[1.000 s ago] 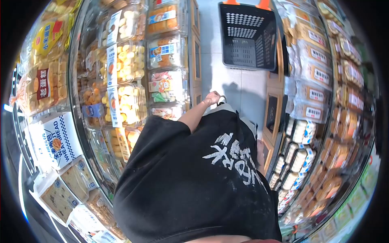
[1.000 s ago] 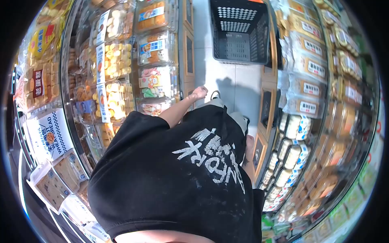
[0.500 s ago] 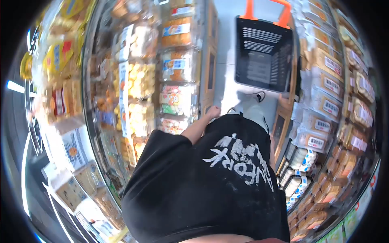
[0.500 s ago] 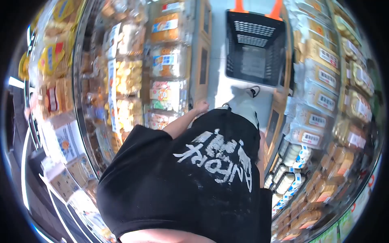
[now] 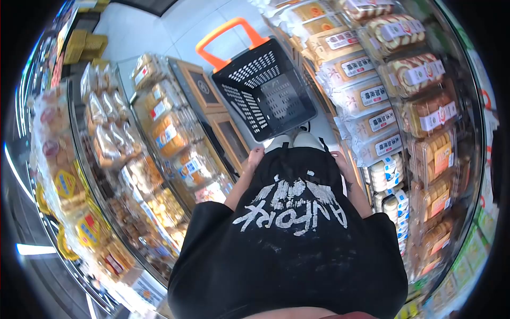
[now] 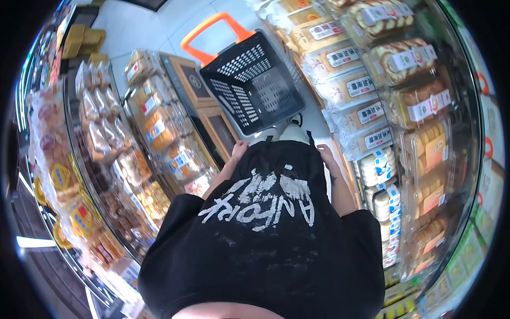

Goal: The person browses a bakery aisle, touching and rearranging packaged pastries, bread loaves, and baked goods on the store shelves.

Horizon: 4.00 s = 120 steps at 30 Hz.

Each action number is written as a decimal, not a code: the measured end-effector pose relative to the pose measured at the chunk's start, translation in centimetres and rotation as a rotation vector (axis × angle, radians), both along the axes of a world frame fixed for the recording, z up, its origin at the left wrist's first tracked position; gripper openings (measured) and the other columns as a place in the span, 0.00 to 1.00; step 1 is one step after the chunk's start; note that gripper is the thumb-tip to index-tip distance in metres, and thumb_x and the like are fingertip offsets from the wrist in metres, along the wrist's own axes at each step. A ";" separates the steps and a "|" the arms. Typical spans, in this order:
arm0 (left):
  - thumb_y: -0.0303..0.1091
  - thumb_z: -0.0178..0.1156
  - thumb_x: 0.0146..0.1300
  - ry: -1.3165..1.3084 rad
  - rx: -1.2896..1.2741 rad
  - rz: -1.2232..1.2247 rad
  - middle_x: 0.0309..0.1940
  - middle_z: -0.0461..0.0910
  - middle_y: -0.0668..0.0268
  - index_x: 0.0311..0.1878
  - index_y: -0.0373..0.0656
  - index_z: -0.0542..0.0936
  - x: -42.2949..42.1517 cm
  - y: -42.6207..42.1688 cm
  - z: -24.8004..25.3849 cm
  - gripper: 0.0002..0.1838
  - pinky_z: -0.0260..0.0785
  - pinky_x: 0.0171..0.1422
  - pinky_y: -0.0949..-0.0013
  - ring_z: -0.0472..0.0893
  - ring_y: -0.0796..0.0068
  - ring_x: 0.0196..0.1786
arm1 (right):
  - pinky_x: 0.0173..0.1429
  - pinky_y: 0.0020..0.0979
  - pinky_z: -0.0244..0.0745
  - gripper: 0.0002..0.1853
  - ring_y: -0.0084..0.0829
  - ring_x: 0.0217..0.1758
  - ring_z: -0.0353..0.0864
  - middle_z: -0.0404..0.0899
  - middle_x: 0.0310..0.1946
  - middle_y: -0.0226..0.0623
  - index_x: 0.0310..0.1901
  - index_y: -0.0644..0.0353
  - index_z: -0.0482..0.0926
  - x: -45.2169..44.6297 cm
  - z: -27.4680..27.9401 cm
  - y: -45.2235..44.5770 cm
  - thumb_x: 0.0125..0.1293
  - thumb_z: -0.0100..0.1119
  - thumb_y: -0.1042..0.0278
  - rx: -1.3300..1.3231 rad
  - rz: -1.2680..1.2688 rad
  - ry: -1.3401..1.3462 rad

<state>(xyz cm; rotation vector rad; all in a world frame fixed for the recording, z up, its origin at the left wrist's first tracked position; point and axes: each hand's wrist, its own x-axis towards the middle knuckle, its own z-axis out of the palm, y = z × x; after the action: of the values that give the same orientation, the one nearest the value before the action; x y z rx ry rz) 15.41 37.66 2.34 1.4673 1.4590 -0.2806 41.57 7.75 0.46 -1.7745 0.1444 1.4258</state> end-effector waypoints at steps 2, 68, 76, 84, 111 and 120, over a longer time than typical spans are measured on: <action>0.47 0.53 0.52 -0.027 0.022 -0.040 0.25 0.79 0.63 0.34 0.39 0.79 1.2 1.0 0.1 0.19 0.69 0.38 0.71 0.78 0.73 0.31 | 0.33 0.24 0.70 0.16 0.24 0.31 0.75 0.76 0.33 0.37 0.46 0.60 0.71 0.0 0.1 0.2 0.57 0.54 0.64 -0.009 -0.034 -0.005; 0.23 0.46 0.59 -0.670 -0.507 -0.363 0.53 0.62 0.56 0.63 0.48 0.42 42.9 13.6 6.5 0.32 0.70 0.46 0.65 0.72 0.65 0.49 | 0.53 0.28 0.70 0.22 0.29 0.47 0.73 0.72 0.45 0.39 0.51 0.69 0.65 9.2 10.4 14.9 0.56 0.59 0.70 0.247 -1.349 -0.329; 0.19 0.43 0.55 -0.612 -0.323 -0.646 0.43 0.68 0.59 0.63 0.47 0.47 43.0 15.2 5.7 0.31 0.69 0.30 0.74 0.73 0.74 0.34 | 0.40 0.24 0.75 0.24 0.28 0.38 0.77 0.74 0.41 0.40 0.53 0.67 0.62 9.8 9.6 14.6 0.57 0.58 0.68 0.118 -1.208 -0.339; 0.20 0.44 0.54 -0.590 -0.239 -0.567 0.37 0.70 0.58 0.66 0.47 0.40 42.1 14.4 5.7 0.38 0.66 0.27 0.76 0.73 0.77 0.27 | 0.41 0.27 0.73 0.26 0.28 0.40 0.76 0.73 0.41 0.39 0.56 0.64 0.59 9.8 9.8 14.6 0.59 0.56 0.64 -0.099 -1.013 -0.362; 0.33 0.53 0.57 -0.377 -0.072 -0.981 0.24 0.76 0.67 0.49 0.36 0.70 45.8 21.7 13.6 0.17 0.67 0.33 0.76 0.75 0.79 0.27 | 0.41 0.30 0.72 0.20 0.33 0.36 0.80 0.79 0.30 0.44 0.43 0.64 0.74 12.9 29.7 13.3 0.60 0.49 0.54 0.035 -0.106 -0.633; 0.27 0.51 0.59 -1.538 0.485 -0.700 0.46 0.63 0.61 0.50 0.37 0.66 54.4 11.1 43.5 0.16 0.59 0.55 0.69 0.67 0.71 0.49 | 0.52 0.34 0.66 0.21 0.42 0.50 0.70 0.67 0.48 0.45 0.53 0.63 0.66 21.6 49.4 19.9 0.57 0.53 0.68 0.152 -0.413 -1.767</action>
<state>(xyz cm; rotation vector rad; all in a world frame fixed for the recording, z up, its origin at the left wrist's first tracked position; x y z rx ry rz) 69.83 48.79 45.85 1.7842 -0.2706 0.7278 63.12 27.61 49.91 -2.0566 -0.4827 -0.6540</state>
